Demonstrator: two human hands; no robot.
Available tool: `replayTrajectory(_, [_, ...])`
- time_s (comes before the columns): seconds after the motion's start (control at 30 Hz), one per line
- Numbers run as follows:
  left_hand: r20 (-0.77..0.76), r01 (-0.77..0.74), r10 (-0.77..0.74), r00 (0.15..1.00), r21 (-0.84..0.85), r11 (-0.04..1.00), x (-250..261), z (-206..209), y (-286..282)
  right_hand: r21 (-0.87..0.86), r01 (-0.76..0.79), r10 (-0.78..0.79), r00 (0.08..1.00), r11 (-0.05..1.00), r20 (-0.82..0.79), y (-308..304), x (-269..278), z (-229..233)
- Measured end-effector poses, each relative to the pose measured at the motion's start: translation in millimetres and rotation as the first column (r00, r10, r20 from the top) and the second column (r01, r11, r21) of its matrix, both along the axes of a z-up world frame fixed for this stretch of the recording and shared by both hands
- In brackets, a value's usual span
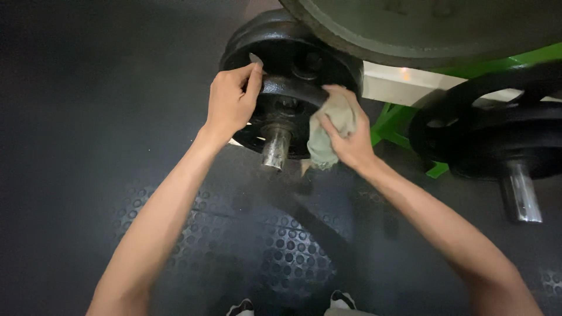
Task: The person cleans weight plates and a weight rack by hand with a cloth, wiping the surfaces in several passes, rotating the plates as needed.
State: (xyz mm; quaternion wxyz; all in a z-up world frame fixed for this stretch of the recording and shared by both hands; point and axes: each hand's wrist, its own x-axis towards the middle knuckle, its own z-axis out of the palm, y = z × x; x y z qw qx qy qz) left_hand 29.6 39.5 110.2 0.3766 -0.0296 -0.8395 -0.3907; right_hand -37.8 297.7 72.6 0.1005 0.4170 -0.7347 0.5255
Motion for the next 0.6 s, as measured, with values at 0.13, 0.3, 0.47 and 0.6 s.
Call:
replayTrajectory(0.13, [0.048, -0.005, 0.004, 0.999, 0.015, 1.0, -0.2, 1.0, -0.8, 0.202, -0.005, 0.02, 0.997, 0.979, -0.072, -15.5, 9.3, 56.8])
replayTrajectory(0.3, [-0.017, -0.009, 0.009, 1.0, -0.011, 1.0, -1.9, -5.1, -3.7, 0.21, 0.003, 0.027, 0.989, 0.978, -0.144, -19.3, 1.7, 44.1])
replayTrajectory(0.47, [-0.014, 0.001, -0.001, 1.0, 0.01, 1.0, -1.0, -1.0, -1.5, 0.112, 0.051, -0.029, 0.982, 0.992, -0.187, -18.5, 6.0, 32.5])
replayTrajectory(0.6, [0.067, 0.021, -0.024, 0.998, 0.043, 0.999, 2.7, 4.6, -1.6, 0.209, 0.205, -0.132, 0.94, 0.956, -0.316, -17.6, 11.5, 38.8])
